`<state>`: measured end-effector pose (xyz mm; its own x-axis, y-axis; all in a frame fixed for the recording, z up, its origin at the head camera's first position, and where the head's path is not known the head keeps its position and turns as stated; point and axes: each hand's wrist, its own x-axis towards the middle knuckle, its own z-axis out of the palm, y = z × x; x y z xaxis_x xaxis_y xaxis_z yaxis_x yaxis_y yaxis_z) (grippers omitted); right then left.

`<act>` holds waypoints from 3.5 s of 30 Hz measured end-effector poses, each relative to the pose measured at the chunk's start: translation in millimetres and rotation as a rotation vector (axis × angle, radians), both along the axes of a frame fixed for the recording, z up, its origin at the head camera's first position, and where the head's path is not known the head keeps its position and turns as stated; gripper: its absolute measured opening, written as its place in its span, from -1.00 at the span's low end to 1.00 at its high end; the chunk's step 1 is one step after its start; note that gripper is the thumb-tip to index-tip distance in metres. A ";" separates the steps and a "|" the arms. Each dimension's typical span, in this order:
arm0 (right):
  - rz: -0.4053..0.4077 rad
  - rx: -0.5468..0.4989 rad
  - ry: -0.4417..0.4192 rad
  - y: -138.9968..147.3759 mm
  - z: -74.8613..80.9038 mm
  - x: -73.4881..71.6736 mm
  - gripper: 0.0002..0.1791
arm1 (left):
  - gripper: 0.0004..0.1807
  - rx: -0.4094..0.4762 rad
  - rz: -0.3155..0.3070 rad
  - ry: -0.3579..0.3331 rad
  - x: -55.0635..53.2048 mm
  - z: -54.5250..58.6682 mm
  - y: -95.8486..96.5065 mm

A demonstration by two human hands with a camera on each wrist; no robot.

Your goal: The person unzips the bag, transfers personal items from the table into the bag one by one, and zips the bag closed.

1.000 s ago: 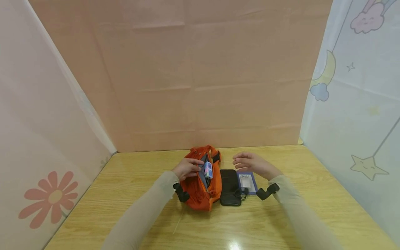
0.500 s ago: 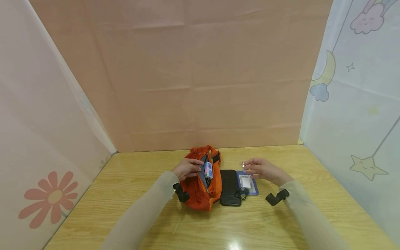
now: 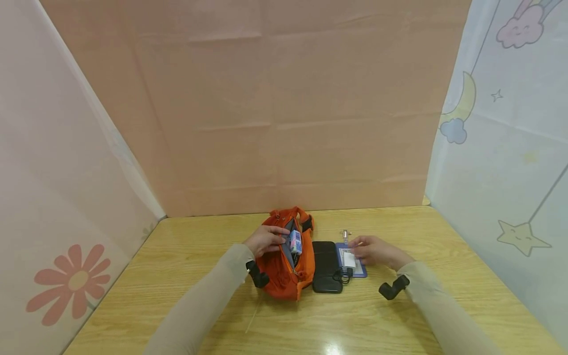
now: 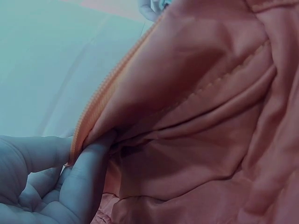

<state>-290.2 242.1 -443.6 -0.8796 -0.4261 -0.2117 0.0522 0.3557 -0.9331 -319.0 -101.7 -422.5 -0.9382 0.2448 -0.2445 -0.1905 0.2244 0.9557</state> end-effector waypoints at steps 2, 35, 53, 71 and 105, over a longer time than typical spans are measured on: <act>0.008 0.025 0.008 -0.8 -1.2 0.5 -0.56 | -0.66 0.000 0.001 0.000 0.1 0.0 0.1; 0.025 0.243 0.051 -12.8 4.6 4.7 -0.53 | -0.65 -0.002 -0.006 0.008 0.4 -0.4 0.5; 0.098 0.229 0.091 -15.6 3.0 2.4 -0.52 | -0.66 -0.012 0.004 0.008 0.1 0.2 -0.7; 0.073 0.248 0.160 -20.8 6.9 8.3 -0.51 | -0.66 -0.013 -0.003 -0.003 1.4 0.9 -2.2; 0.089 -0.180 -0.017 -20.6 18.1 -13.8 -0.42 | -0.65 0.002 -0.011 0.003 -0.5 -0.5 -3.8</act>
<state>-304.0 221.5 -425.5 -0.8337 -0.5344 -0.1394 0.0440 0.1874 -0.9813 -319.5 -105.5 -423.0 -0.9363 0.2556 -0.2407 -0.1847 0.2245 0.9568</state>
